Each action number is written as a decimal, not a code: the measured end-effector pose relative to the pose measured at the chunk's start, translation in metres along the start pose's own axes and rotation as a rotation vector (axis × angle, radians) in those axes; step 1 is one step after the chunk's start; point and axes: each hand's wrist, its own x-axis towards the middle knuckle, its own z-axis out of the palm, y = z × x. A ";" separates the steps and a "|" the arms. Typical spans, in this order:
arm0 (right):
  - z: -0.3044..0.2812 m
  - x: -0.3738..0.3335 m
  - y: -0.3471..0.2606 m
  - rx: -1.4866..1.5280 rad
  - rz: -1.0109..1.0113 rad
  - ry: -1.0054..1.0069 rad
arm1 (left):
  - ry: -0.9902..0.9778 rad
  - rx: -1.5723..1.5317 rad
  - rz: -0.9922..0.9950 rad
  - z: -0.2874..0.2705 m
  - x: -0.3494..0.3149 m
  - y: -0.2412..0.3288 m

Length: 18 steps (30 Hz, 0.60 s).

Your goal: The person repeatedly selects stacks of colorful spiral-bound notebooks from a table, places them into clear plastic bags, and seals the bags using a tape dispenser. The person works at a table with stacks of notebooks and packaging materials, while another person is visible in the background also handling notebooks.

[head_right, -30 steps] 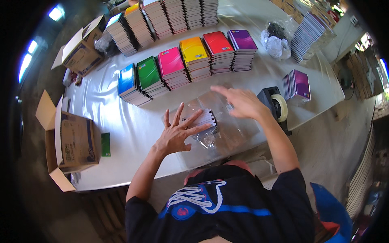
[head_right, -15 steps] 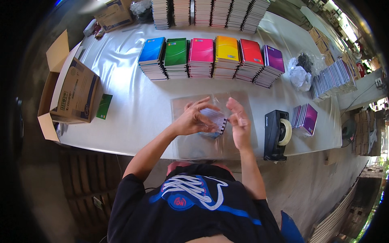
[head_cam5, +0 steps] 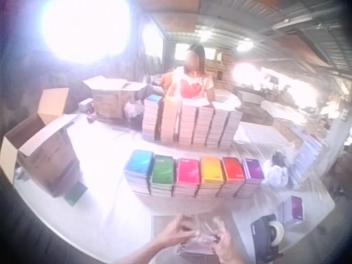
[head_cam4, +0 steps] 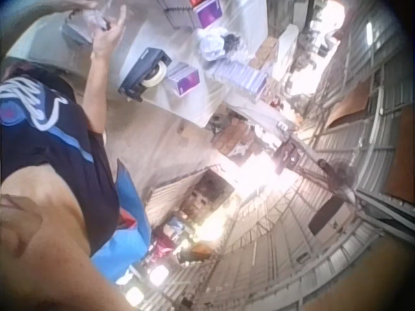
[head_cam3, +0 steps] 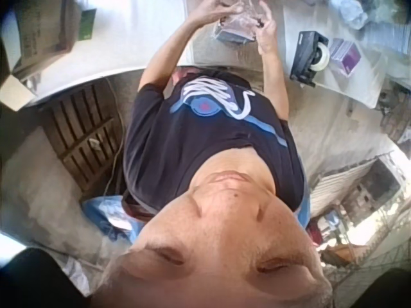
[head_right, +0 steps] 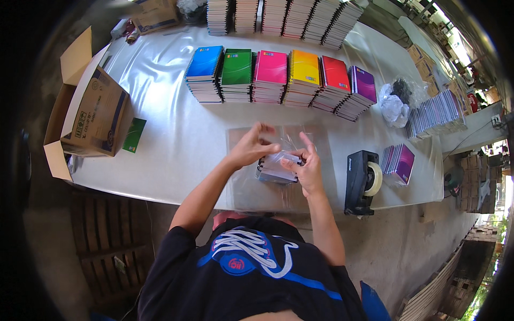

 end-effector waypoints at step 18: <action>0.011 -0.011 -0.018 -0.636 -0.347 0.164 | 0.005 0.786 0.600 0.007 -0.023 0.007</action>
